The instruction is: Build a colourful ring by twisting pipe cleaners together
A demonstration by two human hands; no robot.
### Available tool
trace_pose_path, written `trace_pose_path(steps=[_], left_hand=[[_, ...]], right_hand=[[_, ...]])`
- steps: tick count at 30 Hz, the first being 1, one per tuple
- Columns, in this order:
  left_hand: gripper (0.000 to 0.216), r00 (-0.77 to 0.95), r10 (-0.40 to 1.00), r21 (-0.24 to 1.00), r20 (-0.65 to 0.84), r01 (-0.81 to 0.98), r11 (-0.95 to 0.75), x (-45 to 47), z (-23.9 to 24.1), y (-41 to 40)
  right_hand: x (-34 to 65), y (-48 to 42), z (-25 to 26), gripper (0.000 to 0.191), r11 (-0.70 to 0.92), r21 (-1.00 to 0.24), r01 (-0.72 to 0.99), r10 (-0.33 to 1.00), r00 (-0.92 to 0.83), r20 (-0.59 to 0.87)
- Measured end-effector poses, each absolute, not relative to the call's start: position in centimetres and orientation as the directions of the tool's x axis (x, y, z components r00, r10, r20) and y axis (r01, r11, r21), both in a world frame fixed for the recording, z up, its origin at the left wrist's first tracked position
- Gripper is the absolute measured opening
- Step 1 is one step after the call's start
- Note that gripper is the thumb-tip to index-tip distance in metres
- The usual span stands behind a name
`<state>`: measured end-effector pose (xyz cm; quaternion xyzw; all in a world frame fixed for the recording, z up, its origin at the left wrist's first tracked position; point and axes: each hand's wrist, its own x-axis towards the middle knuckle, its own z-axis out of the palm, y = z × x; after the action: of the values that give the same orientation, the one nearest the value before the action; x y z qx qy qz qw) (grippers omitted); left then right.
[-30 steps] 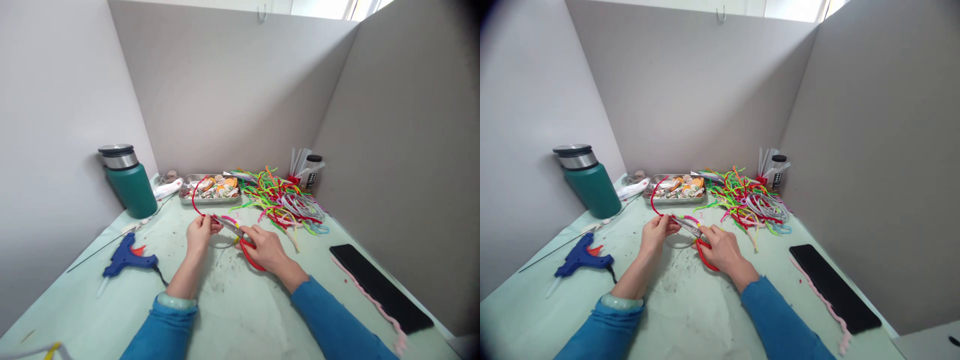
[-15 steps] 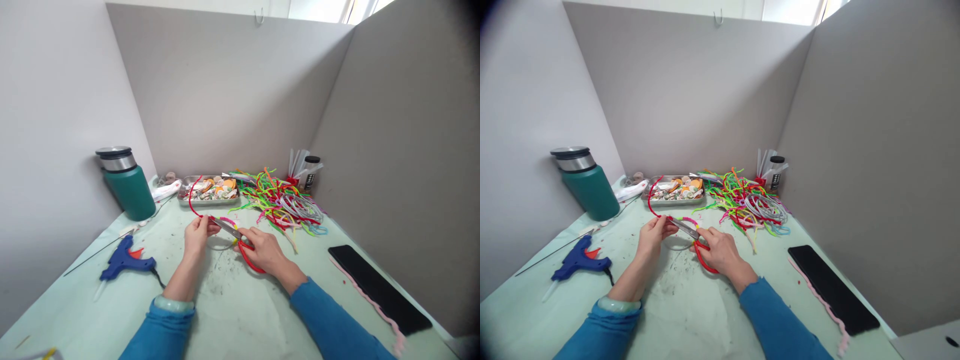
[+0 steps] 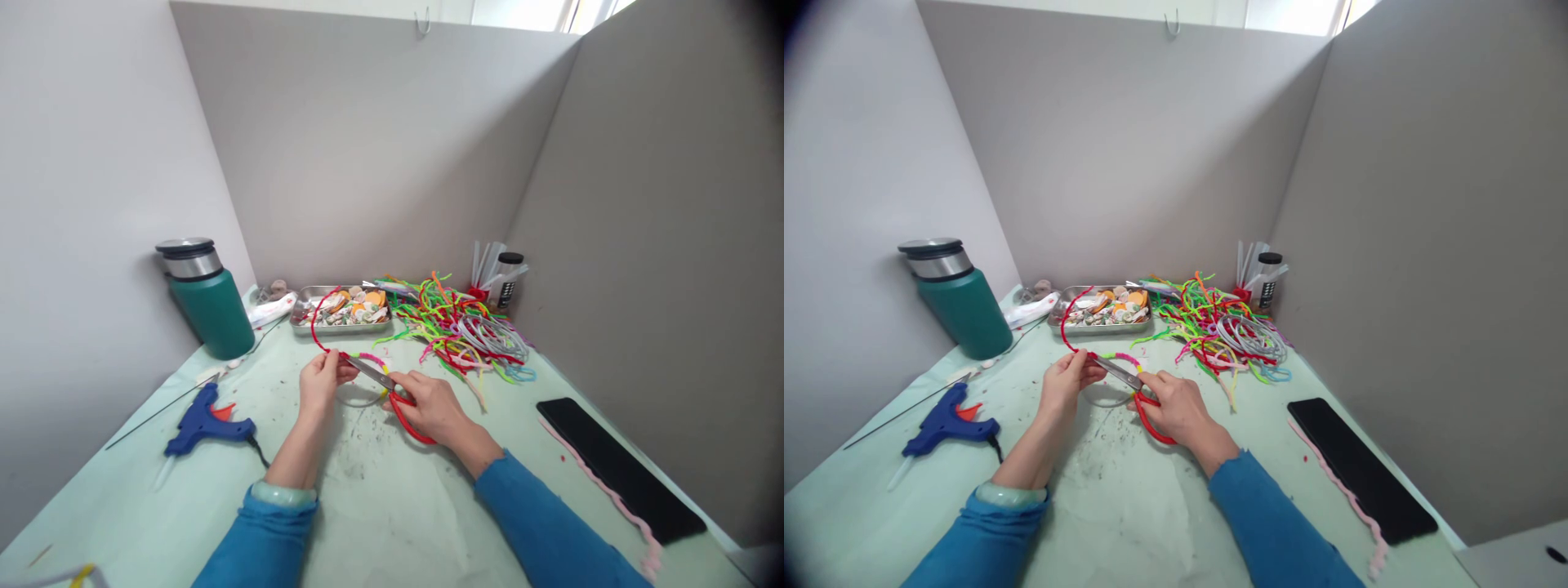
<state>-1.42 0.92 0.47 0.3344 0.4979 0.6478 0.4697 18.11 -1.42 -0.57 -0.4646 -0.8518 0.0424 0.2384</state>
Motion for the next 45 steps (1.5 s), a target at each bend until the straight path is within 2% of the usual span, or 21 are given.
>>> trace_pose_path(steps=[10,19,24,27,37,42,45], left_hand=[[0.024,-0.352,0.935,0.955,-0.053,-0.29,-0.056,-1.5,0.5,1.0],[0.024,-0.319,0.945,0.937,-0.075,-0.346,-0.042,-1.4,0.7,0.8],[0.023,-0.286,0.954,0.925,-0.09,-0.379,-0.027,-1.4,0.9,0.6],[0.023,-0.287,0.954,0.925,-0.087,-0.38,-0.03,-1.4,0.9,0.7],[0.023,-0.345,0.938,0.959,-0.043,-0.276,-0.057,-1.4,0.3,1.0],[0.022,-0.339,0.939,0.954,-0.059,-0.297,-0.047,-1.4,0.2,1.1],[0.022,-0.322,0.945,0.947,-0.064,-0.318,-0.045,-1.4,0.2,1.0]], right_hand=[[18.4,-1.2,-0.8,0.047,0.57,-0.281,0.772,0.804,-0.451,0.388],[18.4,-0.9,-0.6,0.04,0.588,-0.518,0.622,0.808,-0.478,0.344],[18.7,-0.8,0.0,0.037,0.542,-0.653,0.529,0.818,-0.51,0.265],[18.6,-0.8,0.1,0.037,0.511,-0.693,0.509,0.825,-0.518,0.228],[18.1,-1.4,-0.6,0.04,0.556,-0.456,0.695,0.831,-0.455,0.32],[18.0,-1.5,-0.7,0.041,0.554,-0.386,0.738,0.829,-0.444,0.341],[18.0,-1.6,-0.6,0.041,0.557,-0.384,0.736,0.827,-0.448,0.34]])
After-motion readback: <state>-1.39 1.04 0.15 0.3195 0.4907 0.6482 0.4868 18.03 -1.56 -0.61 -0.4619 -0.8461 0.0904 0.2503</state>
